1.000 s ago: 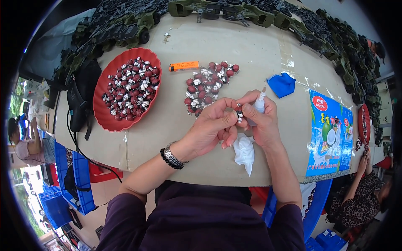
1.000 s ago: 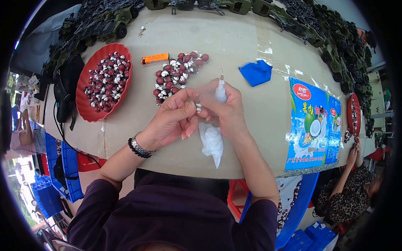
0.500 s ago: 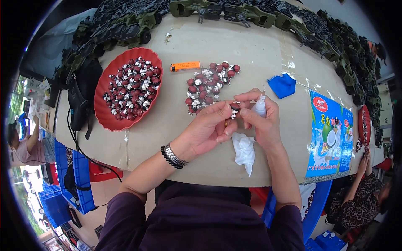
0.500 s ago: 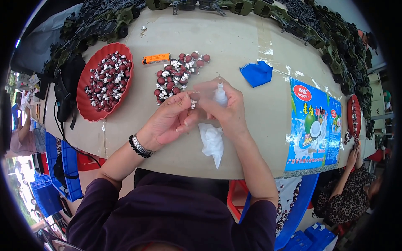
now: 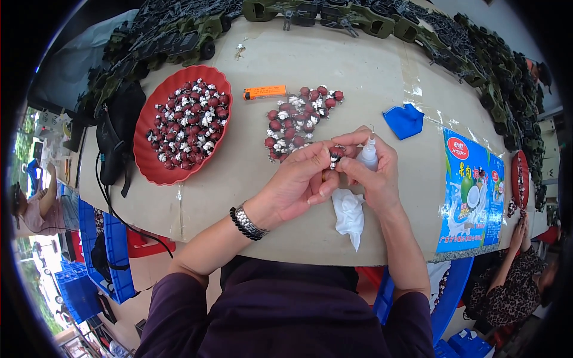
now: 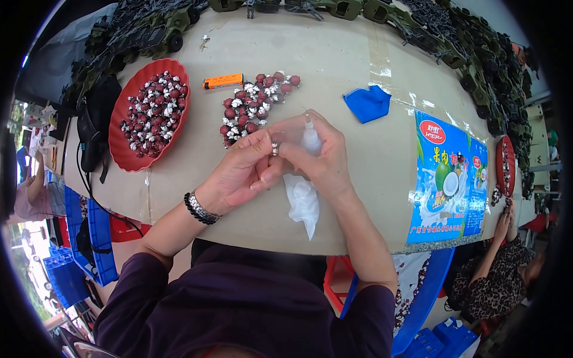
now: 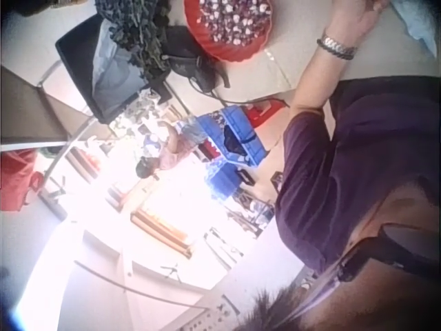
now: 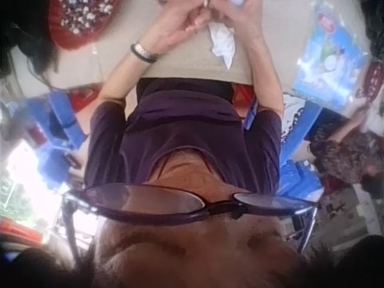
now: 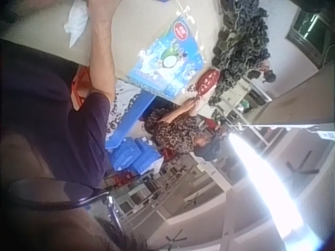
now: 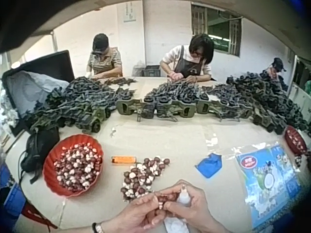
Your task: The person applies glue from a bottle to small plastic toy parts and assembles them into finished pieces by hand.
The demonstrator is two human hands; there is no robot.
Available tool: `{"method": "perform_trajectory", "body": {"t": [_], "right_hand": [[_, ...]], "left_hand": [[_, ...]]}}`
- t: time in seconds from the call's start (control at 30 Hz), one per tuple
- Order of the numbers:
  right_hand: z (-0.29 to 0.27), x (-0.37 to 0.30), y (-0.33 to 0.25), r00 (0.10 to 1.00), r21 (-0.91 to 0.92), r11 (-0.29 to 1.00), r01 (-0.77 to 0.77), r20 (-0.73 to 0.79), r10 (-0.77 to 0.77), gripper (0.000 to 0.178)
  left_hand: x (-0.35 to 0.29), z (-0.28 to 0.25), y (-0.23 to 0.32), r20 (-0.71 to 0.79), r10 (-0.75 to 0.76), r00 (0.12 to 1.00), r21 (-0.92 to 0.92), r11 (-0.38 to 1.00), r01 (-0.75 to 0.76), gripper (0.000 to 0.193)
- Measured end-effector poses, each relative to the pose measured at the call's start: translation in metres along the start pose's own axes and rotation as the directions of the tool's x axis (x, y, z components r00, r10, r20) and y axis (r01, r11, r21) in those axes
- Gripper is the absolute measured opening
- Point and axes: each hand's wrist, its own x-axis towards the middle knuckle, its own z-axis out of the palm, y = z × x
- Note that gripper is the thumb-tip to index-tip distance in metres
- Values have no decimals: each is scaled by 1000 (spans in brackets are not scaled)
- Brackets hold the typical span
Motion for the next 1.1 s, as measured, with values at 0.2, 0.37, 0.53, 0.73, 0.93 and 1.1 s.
{"method": "perform_trajectory", "body": {"t": [0.2,0.37,0.53,0.73,0.93,1.1], "right_hand": [[1,-1,-1,999,24,999,-45,-8,45,24],[0,-1,1,998,15,998,-55,-7,55,24],[0,-1,-1,996,-4,996,-86,-18,86,20],[-1,0,-3,999,-4,999,-38,-34,38,19],[-5,2,-2,999,-61,998,33,-26,-34,20],[-12,2,-6,999,-138,990,35,-19,-38,21]], "left_hand": [[-1,-1,0,-6,-1,1000,4,1000,1,35],[0,-2,-1,9,3,1000,-10,1000,-3,34],[-1,-4,-3,8,14,1000,42,999,-14,31],[-2,4,-2,-95,60,994,232,972,-36,34],[-3,-1,-5,-119,139,983,378,922,-85,32],[-2,3,-4,-106,203,974,469,873,-131,31]]}}
